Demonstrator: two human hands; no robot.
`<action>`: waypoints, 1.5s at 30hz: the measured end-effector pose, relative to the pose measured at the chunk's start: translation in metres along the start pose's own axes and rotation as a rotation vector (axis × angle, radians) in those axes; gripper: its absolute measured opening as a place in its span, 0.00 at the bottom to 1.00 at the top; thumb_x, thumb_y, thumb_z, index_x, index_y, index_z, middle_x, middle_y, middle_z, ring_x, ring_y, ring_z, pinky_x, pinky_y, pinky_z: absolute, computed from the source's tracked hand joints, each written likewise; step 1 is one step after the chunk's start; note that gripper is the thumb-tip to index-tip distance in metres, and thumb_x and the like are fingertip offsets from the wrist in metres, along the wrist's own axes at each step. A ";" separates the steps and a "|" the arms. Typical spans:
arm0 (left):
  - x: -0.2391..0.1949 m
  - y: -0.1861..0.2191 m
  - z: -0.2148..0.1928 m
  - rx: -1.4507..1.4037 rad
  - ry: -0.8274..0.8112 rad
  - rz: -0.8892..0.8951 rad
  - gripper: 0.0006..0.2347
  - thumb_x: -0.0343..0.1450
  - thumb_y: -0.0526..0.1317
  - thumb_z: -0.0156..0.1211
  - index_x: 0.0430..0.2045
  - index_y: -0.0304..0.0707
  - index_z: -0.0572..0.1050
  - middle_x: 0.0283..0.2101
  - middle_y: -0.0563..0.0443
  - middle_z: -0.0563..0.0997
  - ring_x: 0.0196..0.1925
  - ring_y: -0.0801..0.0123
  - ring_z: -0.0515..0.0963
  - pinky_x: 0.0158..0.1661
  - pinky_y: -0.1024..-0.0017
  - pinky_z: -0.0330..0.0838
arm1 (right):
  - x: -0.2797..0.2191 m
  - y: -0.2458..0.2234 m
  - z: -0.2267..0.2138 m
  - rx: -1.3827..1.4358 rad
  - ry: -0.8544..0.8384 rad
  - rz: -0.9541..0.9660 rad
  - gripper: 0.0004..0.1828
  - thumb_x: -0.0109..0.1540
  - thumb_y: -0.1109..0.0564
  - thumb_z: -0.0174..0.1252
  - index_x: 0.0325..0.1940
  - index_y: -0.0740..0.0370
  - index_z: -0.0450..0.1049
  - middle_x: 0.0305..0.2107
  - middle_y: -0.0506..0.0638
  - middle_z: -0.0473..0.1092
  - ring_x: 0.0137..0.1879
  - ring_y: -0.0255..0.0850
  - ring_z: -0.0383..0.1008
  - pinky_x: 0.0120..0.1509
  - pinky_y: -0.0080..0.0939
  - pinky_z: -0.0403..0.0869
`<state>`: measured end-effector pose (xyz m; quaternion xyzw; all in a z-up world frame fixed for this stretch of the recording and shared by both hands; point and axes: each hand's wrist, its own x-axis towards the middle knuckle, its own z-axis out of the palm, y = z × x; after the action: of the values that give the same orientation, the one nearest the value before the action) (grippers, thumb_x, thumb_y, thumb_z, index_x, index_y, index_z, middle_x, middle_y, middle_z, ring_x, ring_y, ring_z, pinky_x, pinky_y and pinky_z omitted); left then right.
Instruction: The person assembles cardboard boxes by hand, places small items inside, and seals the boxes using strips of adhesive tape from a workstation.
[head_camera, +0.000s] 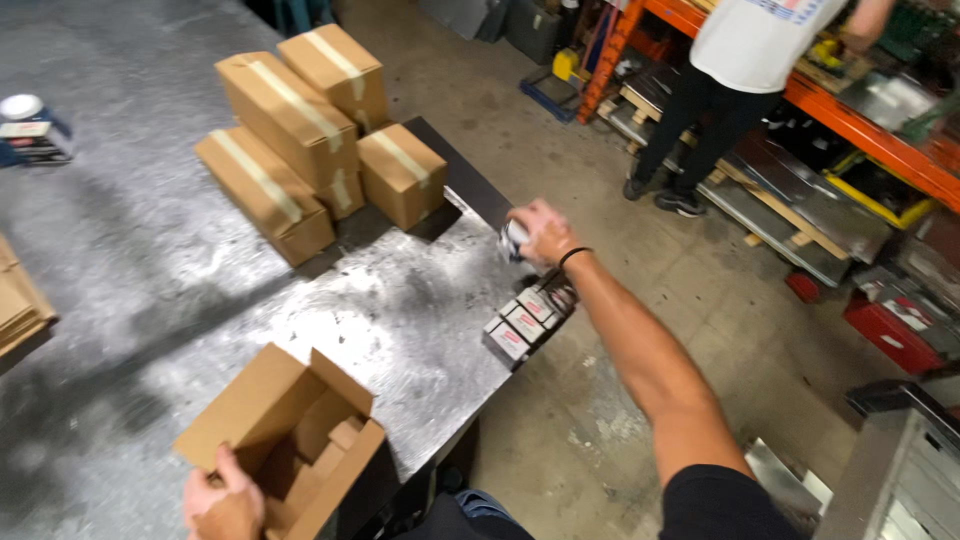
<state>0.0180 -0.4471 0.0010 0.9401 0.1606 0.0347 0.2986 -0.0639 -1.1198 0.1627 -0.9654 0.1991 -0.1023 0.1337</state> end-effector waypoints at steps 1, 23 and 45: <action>0.004 -0.010 0.012 -0.039 0.088 0.088 0.30 0.93 0.66 0.59 0.34 0.37 0.78 0.38 0.35 0.85 0.43 0.32 0.84 0.46 0.44 0.73 | -0.006 0.004 0.004 0.014 -0.139 0.061 0.34 0.58 0.54 0.62 0.70 0.38 0.76 0.62 0.58 0.68 0.62 0.63 0.77 0.70 0.60 0.77; -0.001 -0.013 -0.001 -0.116 0.085 0.215 0.30 0.94 0.57 0.62 0.28 0.34 0.66 0.31 0.33 0.76 0.37 0.32 0.75 0.42 0.43 0.65 | 0.000 0.060 0.068 0.001 -0.434 0.236 0.49 0.46 0.68 0.61 0.72 0.47 0.67 0.67 0.63 0.68 0.63 0.67 0.77 0.65 0.64 0.78; 0.041 -0.055 -0.061 -0.766 -1.026 -0.776 0.42 0.69 0.80 0.59 0.44 0.29 0.82 0.37 0.28 0.89 0.34 0.35 0.90 0.42 0.31 0.84 | -0.089 -0.372 0.056 0.598 -0.915 0.220 0.49 0.74 0.28 0.29 0.87 0.64 0.60 0.83 0.68 0.55 0.89 0.63 0.50 0.95 0.65 0.46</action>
<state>0.0317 -0.3585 0.0181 0.5444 0.2978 -0.4623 0.6334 0.0026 -0.7417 0.2082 -0.8050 0.1825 0.2898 0.4844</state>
